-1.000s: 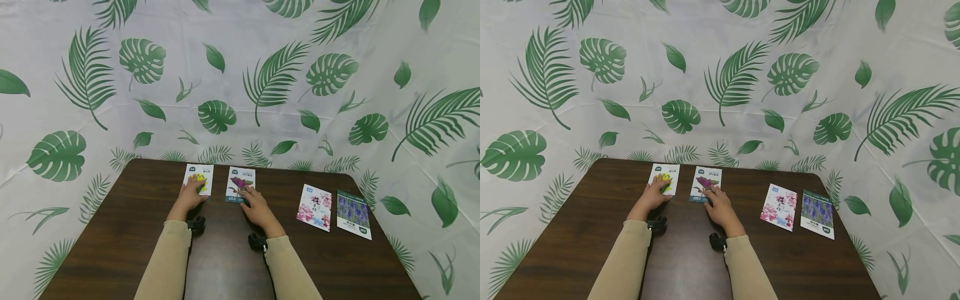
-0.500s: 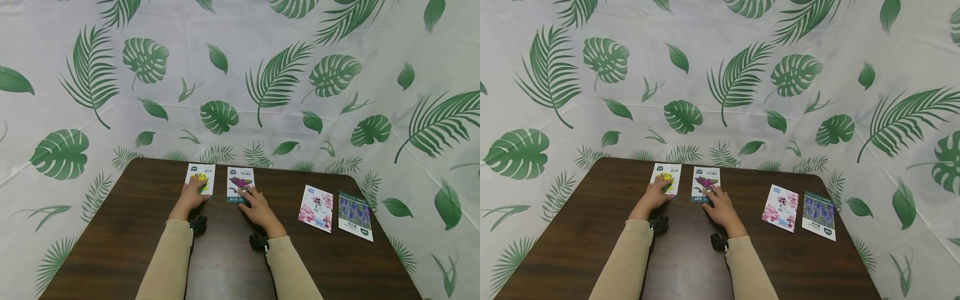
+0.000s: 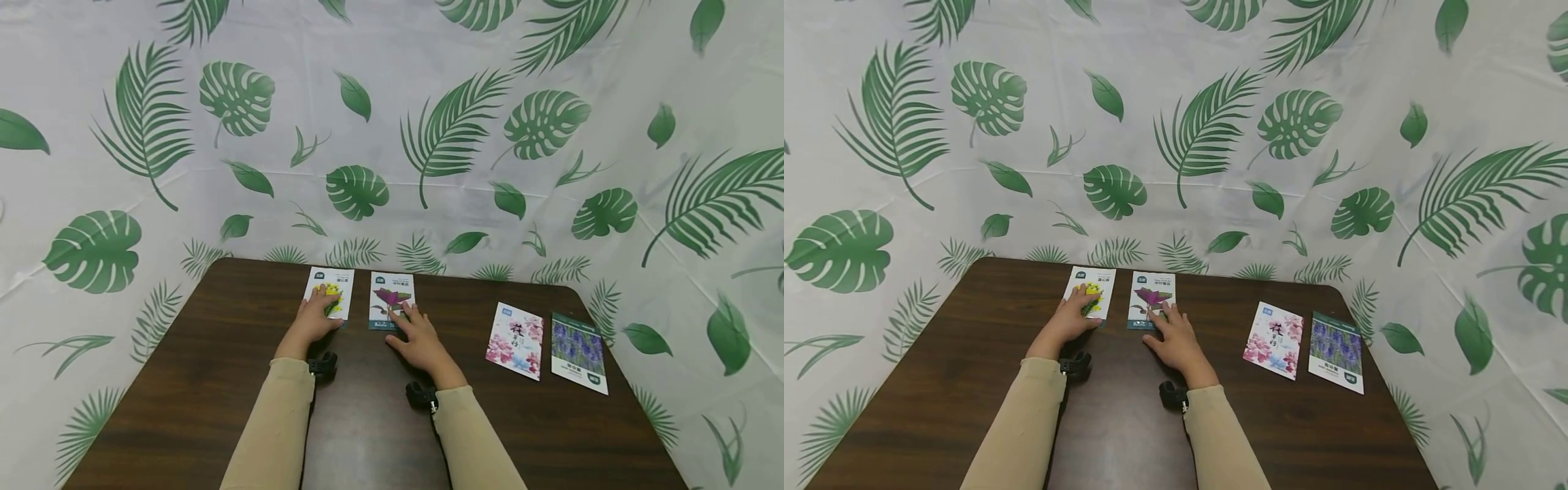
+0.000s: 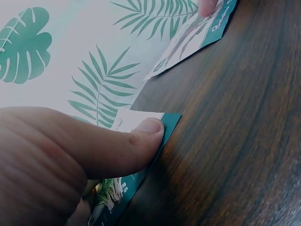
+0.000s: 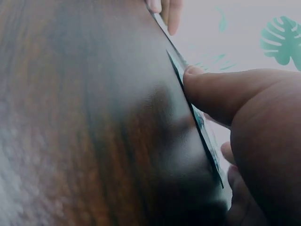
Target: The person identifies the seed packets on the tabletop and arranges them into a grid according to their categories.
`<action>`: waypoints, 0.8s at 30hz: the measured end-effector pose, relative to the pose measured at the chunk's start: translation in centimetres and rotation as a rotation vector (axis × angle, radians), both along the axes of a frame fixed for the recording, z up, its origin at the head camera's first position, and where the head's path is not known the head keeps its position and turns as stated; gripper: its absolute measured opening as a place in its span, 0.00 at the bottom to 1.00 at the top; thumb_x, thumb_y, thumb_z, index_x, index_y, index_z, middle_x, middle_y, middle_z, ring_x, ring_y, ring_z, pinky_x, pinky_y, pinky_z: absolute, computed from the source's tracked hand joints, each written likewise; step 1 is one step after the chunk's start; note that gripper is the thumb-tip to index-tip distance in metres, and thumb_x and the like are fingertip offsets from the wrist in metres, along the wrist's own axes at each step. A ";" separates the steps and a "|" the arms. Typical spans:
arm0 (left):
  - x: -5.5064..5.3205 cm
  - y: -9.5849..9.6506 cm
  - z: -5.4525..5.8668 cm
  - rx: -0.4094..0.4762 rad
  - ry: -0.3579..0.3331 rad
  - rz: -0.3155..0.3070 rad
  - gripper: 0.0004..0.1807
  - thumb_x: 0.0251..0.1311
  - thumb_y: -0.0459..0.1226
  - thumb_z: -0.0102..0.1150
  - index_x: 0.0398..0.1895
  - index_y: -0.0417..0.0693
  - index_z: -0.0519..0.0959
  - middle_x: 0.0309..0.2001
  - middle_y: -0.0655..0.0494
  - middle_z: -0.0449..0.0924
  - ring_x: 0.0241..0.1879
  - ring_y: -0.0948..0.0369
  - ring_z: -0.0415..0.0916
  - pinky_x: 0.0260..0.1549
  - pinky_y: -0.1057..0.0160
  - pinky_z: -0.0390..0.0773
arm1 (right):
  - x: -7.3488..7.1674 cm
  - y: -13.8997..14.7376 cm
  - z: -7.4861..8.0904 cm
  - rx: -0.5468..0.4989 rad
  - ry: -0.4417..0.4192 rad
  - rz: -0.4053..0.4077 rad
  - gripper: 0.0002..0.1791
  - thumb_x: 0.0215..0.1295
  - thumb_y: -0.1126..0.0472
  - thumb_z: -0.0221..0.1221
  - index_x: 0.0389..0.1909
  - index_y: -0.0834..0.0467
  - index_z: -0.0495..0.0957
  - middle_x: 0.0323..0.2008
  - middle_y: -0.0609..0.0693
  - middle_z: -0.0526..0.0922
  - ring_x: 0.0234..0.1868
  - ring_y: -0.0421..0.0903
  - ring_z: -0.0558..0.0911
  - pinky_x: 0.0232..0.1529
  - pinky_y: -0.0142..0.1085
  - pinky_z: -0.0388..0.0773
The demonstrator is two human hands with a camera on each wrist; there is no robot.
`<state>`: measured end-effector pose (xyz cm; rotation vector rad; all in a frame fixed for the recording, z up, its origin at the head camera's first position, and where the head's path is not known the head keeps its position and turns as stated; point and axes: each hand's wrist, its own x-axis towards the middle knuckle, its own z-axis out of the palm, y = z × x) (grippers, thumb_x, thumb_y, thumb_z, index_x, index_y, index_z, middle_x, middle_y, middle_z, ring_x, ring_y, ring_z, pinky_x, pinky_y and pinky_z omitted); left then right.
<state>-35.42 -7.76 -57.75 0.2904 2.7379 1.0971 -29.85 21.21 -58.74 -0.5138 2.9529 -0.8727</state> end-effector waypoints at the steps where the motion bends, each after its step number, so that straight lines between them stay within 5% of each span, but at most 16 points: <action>1: 0.0 0.0 0.0 0.000 0.000 0.004 0.39 0.72 0.39 0.71 0.83 0.43 0.68 0.89 0.34 0.40 0.90 0.38 0.32 0.87 0.34 0.34 | 0.0 0.0 0.0 -0.006 -0.001 -0.001 0.36 0.80 0.49 0.64 0.85 0.48 0.66 0.88 0.62 0.53 0.90 0.66 0.48 0.87 0.67 0.44; 8: 0.2 0.3 0.2 -0.007 0.012 0.025 0.40 0.72 0.40 0.72 0.83 0.44 0.68 0.89 0.35 0.41 0.90 0.39 0.33 0.87 0.34 0.35 | -0.1 0.3 -0.3 -0.042 -0.017 -0.025 0.36 0.81 0.48 0.63 0.84 0.50 0.67 0.88 0.59 0.55 0.90 0.63 0.49 0.88 0.66 0.44; 12: 0.4 0.4 0.3 0.003 0.011 0.029 0.40 0.72 0.40 0.72 0.84 0.45 0.68 0.89 0.36 0.41 0.90 0.40 0.32 0.87 0.34 0.34 | -0.4 0.9 -0.5 -0.151 -0.013 -0.042 0.34 0.81 0.49 0.63 0.83 0.52 0.69 0.87 0.60 0.57 0.90 0.65 0.50 0.87 0.68 0.45; 18: 0.5 0.5 0.1 -0.007 0.014 0.020 0.40 0.72 0.41 0.71 0.84 0.44 0.67 0.89 0.35 0.40 0.90 0.39 0.33 0.87 0.34 0.36 | -0.4 2.3 -0.8 -0.459 0.051 -0.080 0.32 0.76 0.61 0.68 0.78 0.56 0.74 0.84 0.63 0.64 0.89 0.66 0.51 0.84 0.70 0.53; 24: 0.4 0.3 -0.1 -0.014 0.035 0.021 0.40 0.72 0.41 0.71 0.83 0.43 0.68 0.89 0.35 0.41 0.90 0.38 0.34 0.86 0.33 0.37 | -0.1 3.3 -1.6 -0.826 0.103 -0.086 0.32 0.74 0.72 0.67 0.77 0.61 0.74 0.82 0.66 0.66 0.90 0.64 0.48 0.89 0.52 0.47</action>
